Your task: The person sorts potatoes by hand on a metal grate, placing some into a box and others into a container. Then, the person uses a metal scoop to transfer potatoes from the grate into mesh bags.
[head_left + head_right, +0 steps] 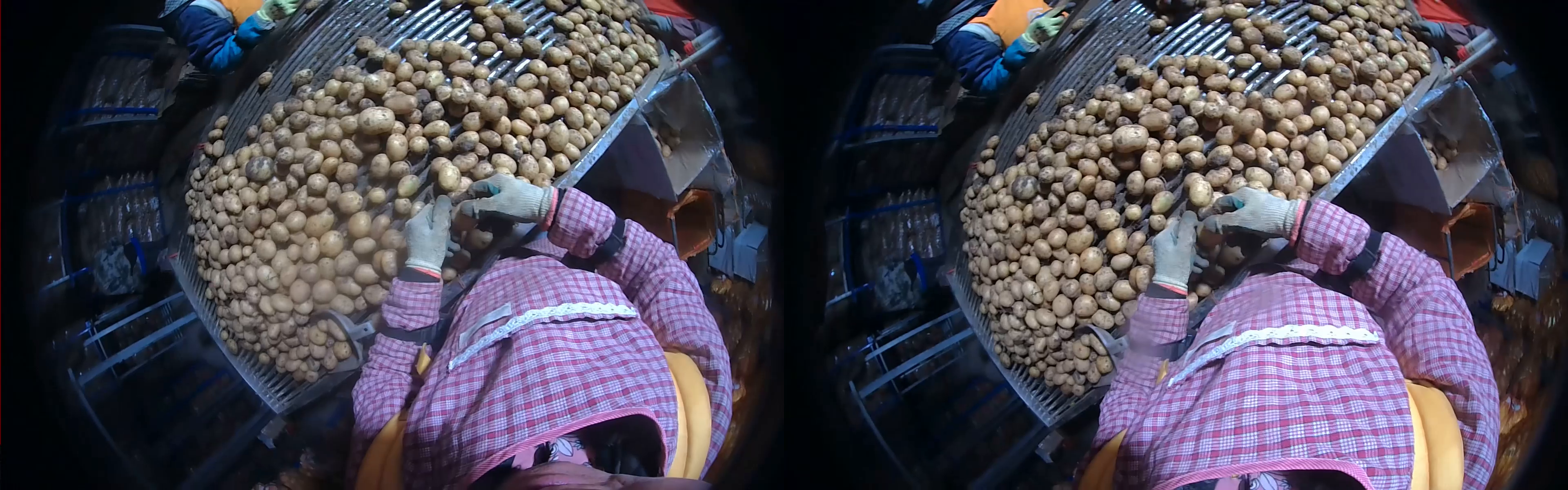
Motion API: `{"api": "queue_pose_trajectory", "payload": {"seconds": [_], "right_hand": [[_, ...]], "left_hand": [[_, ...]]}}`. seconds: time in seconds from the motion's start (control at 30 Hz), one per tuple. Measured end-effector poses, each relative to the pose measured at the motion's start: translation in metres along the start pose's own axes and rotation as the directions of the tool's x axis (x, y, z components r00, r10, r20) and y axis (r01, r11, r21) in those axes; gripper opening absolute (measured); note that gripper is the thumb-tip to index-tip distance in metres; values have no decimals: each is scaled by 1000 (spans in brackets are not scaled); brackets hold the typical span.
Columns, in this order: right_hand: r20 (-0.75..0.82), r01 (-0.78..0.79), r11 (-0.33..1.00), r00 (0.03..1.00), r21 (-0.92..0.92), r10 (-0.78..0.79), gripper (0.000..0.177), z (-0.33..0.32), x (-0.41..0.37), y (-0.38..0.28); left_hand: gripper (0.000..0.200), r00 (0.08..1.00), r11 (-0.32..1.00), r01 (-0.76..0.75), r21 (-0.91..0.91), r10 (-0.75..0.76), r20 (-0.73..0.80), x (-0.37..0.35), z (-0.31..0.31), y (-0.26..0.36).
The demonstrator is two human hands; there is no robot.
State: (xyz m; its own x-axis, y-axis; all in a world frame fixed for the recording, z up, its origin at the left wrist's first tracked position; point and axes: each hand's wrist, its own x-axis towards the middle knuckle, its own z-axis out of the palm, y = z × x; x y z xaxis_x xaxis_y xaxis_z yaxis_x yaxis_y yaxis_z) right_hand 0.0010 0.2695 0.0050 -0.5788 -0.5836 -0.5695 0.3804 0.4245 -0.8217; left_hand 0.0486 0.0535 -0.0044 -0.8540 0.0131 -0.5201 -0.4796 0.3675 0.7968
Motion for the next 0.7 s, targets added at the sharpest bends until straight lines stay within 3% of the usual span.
{"api": "queue_pose_trajectory", "payload": {"seconds": [0.07, 0.1, 0.13, 0.17, 0.2, 0.23, 0.27, 0.33, 0.4, 0.43, 0.47, 0.53, 0.6, 0.63, 0.7], "right_hand": [[-89, 91, 995, 992, 44, -86, 42, 0, 3, 17], [-149, 143, 989, 979, 31, -137, 44, -3, 4, 21], [-202, 133, 985, 973, 106, -110, 43, -5, 0, 24], [-192, 79, 973, 981, 216, -37, 42, -9, -9, 15], [-176, 23, 946, 984, 323, 36, 41, -13, -16, 9], [-254, 64, 948, 967, 311, 18, 36, -14, -15, 19], [-259, 69, 948, 966, 309, 14, 36, -16, -11, 30], [-361, 206, 975, 918, 85, -163, 35, -21, -5, 46], [-394, 172, 984, 909, 53, -138, 34, -20, -19, 29], [-388, 157, 986, 913, 49, -126, 33, -20, -21, 32], [-383, 141, 989, 917, 47, -112, 32, -20, -23, 36], [-443, 158, 984, 890, 84, -105, 31, -19, -30, 39], [-430, 126, 983, 901, 136, -56, 30, -22, -42, 32], [-435, 111, 952, 900, 284, 24, 33, -25, -35, 46], [-468, 93, 946, 881, 312, 68, 29, -28, -44, 20]], "left_hand": [[26, 995, 980, 98, -174, -99, 5, 5, -19, -1], [29, 966, 969, -229, -93, 214, -147, 22, -30, -9], [36, 889, 915, -393, -89, 354, -292, 38, -37, -16], [42, 896, 939, -334, 81, 343, -282, 49, -58, -3], [46, 881, 927, -343, 152, 373, -292, 62, -71, 4], [51, 822, 890, -438, 126, 454, -343, 74, -77, 16], [55, 831, 895, -376, 239, 440, -340, 73, -81, 46], [58, 759, 774, -450, 446, 594, -265, 112, -90, 54], [62, 738, 607, -367, 705, 652, -177, 147, -92, 60], [65, 740, 553, -406, 727, 666, -94, 179, -94, 46], [63, 811, 602, -374, 705, 582, -67, 190, -89, 45], [54, 719, 536, -407, 739, 688, -103, 203, -79, 39], [44, 896, 821, -266, 504, 404, -186, 197, -77, 56], [41, 893, 895, -433, 104, 442, -83, 213, -78, 36], [45, 898, 861, -441, -256, 418, -140, 192, -60, 39]]}}
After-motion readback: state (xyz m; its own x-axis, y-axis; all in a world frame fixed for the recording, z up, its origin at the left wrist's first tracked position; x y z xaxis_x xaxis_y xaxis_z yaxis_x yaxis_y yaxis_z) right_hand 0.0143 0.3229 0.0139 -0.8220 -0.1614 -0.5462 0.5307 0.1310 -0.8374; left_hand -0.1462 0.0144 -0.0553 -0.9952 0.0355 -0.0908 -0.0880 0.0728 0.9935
